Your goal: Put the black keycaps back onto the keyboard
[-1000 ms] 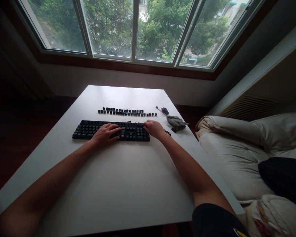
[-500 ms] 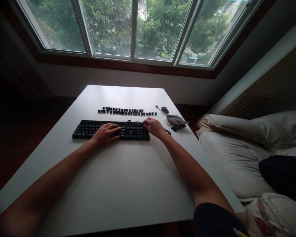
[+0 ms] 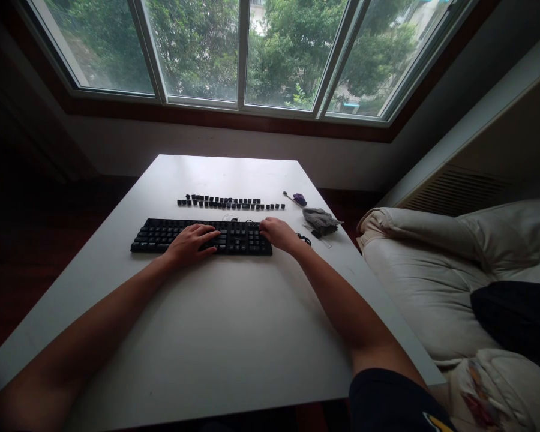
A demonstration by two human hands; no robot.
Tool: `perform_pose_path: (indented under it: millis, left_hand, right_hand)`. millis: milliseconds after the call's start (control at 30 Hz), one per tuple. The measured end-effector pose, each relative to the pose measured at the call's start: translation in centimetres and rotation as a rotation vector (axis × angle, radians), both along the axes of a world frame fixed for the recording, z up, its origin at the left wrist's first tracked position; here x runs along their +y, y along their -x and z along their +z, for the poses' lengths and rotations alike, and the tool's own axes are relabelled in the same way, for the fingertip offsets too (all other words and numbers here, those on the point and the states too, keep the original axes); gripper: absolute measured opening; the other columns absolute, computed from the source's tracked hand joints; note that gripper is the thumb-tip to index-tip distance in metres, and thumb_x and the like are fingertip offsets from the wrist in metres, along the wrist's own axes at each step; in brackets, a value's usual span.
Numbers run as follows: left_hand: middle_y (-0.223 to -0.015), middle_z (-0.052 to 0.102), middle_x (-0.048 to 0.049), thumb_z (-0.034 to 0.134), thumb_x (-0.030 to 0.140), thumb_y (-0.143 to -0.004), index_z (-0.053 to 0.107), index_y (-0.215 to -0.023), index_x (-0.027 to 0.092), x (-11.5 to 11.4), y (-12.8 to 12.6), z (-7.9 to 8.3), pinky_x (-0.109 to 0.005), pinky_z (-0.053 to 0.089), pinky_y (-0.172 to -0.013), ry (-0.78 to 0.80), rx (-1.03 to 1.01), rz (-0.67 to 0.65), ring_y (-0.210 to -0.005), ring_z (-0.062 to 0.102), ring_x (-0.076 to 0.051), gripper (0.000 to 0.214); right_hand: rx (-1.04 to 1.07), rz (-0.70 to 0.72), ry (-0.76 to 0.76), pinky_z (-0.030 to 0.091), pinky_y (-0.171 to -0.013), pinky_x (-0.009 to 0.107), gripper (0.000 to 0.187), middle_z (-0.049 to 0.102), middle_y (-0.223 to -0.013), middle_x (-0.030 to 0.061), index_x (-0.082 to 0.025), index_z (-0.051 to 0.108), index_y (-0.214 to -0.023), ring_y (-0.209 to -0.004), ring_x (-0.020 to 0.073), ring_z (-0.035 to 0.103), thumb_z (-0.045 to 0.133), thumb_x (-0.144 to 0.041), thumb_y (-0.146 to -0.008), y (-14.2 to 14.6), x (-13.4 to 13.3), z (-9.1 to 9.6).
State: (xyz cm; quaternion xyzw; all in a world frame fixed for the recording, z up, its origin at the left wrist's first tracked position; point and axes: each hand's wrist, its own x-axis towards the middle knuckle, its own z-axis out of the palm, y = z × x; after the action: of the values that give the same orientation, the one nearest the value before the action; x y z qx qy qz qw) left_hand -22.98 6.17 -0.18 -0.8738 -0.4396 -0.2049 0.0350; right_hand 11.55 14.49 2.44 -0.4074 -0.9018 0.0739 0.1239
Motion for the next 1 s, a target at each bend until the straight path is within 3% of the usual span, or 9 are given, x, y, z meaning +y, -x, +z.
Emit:
perform_pose_path:
  millis: [400,567,633,767,867,1000]
  left_hand:
    - [-0.139,0.059,-0.0093,0.053,0.054,-0.097,0.058,-0.141,0.031,0.0,0.0,-0.1,-0.051,0.042,-0.108,0.010,-0.007,0.001,-0.125,0.053,-0.031,0.050]
    - [-0.139,0.058,-0.0094,0.052,0.053,-0.098,0.058,-0.142,0.030,0.1,0.1,-0.1,-0.051,0.043,-0.107,0.004,0.001,-0.002,-0.125,0.053,-0.031,0.050]
    - [-0.139,0.058,-0.0094,0.052,0.054,-0.098,0.058,-0.142,0.030,0.0,0.1,0.0,-0.051,0.043,-0.107,0.005,-0.001,-0.003,-0.125,0.053,-0.031,0.050]
    - [-0.139,0.058,-0.0099,0.051,0.055,-0.098,0.057,-0.142,0.029,0.0,0.1,0.1,-0.051,0.042,-0.108,0.011,0.005,-0.005,-0.125,0.053,-0.031,0.051]
    - [-0.140,0.058,-0.0096,0.051,0.055,-0.098,0.057,-0.142,0.030,0.1,0.1,0.1,-0.051,0.042,-0.108,0.021,-0.002,-0.007,-0.125,0.053,-0.031,0.051]
    - [-0.139,0.058,-0.0092,0.052,0.054,-0.098,0.057,-0.142,0.031,0.1,0.0,0.1,-0.051,0.042,-0.108,0.023,-0.012,-0.006,-0.125,0.053,-0.031,0.051]
  right_hand:
    - [-0.035,0.042,0.078,0.046,-0.078,0.029,0.008,0.069,-0.097,0.0067,-0.019,0.070,-0.094,-0.089,0.0196,0.062,0.067,-0.019,-0.087,0.5,0.7,0.6]
    - [0.080,0.052,0.258,0.048,-0.074,0.027,0.014,0.072,-0.091,0.0032,-0.020,0.073,-0.097,-0.081,0.0176,0.065,0.067,-0.029,-0.088,-0.8,2.9,0.4]
    - [0.174,-0.047,0.217,0.050,-0.075,0.028,0.019,0.074,-0.093,0.0039,-0.020,0.073,-0.102,-0.082,0.0180,0.066,0.062,-0.032,-0.092,-1.8,4.5,0.1]
    - [0.223,-0.411,-0.086,0.051,-0.083,0.035,0.024,0.072,-0.098,0.0098,-0.016,0.069,-0.112,-0.089,0.0222,0.064,0.058,-0.024,-0.093,-3.6,8.0,-1.1]
    - [0.130,-0.500,-0.163,0.050,-0.090,0.039,0.033,0.069,-0.106,0.0134,-0.015,0.065,-0.122,-0.101,0.0266,0.061,0.061,-0.020,-0.089,-4.5,10.3,-2.1]
    - [0.002,-0.520,-0.126,0.048,-0.095,0.040,0.037,0.066,-0.118,0.0164,-0.015,0.064,-0.124,-0.109,0.0282,0.058,0.063,-0.017,-0.087,-5.0,12.1,-3.3]
